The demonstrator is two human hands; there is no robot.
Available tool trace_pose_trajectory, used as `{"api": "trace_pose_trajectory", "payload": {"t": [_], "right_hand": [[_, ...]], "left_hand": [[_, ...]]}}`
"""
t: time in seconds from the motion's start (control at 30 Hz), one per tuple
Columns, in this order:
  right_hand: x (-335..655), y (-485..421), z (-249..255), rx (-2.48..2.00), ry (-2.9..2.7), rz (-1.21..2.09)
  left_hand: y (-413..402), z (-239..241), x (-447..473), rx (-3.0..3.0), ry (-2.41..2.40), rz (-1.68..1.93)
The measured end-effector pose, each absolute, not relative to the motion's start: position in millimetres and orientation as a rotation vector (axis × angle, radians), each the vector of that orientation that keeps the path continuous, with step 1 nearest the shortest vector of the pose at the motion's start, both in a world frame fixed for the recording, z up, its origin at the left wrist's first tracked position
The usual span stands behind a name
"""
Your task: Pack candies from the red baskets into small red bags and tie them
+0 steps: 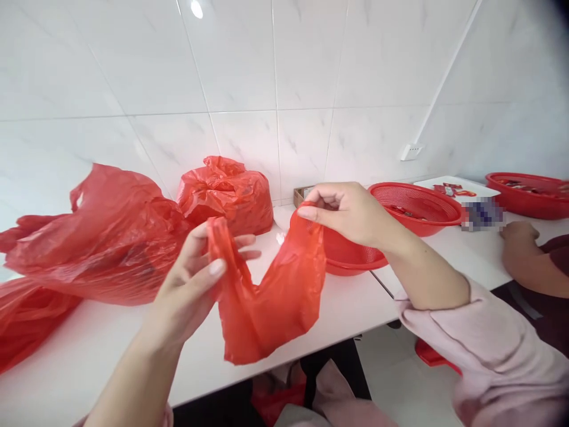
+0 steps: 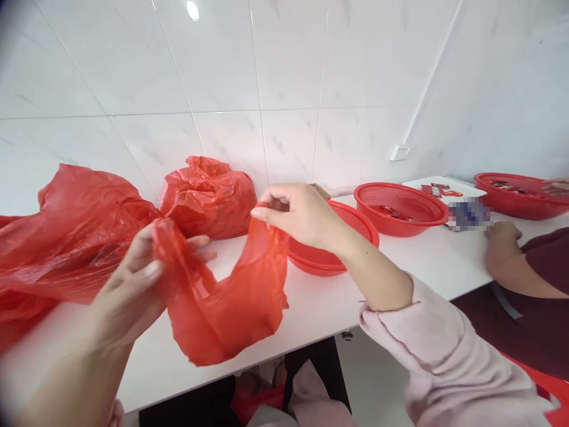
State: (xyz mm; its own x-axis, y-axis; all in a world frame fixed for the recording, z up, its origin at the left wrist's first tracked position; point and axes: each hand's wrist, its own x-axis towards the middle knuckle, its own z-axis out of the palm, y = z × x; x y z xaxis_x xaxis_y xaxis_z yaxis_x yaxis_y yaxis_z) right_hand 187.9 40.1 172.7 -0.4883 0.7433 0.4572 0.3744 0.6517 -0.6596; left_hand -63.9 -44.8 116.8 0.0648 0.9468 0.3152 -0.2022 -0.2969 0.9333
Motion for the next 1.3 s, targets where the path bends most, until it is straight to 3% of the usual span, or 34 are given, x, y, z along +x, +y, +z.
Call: {"api": "trace_pose_trajectory", "payload": {"t": [0.2,0.37,0.53,0.73,0.83,1.0,1.13,1.3], "right_hand": [[121,25,184,-0.701,-2.382,0.670],[110,36,157,-0.554,-2.252,0.906],[123,60,113,-0.679,-2.218,0.956],[129,39,108,-0.712,-2.124,0.981],[128,31,106,-0.596,-2.235,1.083],[101,49,71,-0.578,-1.900,1.093],[81,56,33,-0.614,-1.727,1.465],[88,46,19,-0.469,-1.690,1.600]], "left_hand": [[-25,126,-43,1.550,1.060,0.851],[-12,110,-50,1.314,1.090,0.996],[-7,100,-59,1.215,1.110,1.031],[0,94,-64,1.260,1.043,1.074],[2,94,-73,1.364,1.053,1.017],[-3,94,-74,1.601,1.191,0.840],[-5,79,-68,2.004,1.581,1.002],[-9,60,-69,2.258,1.688,1.184]]}}
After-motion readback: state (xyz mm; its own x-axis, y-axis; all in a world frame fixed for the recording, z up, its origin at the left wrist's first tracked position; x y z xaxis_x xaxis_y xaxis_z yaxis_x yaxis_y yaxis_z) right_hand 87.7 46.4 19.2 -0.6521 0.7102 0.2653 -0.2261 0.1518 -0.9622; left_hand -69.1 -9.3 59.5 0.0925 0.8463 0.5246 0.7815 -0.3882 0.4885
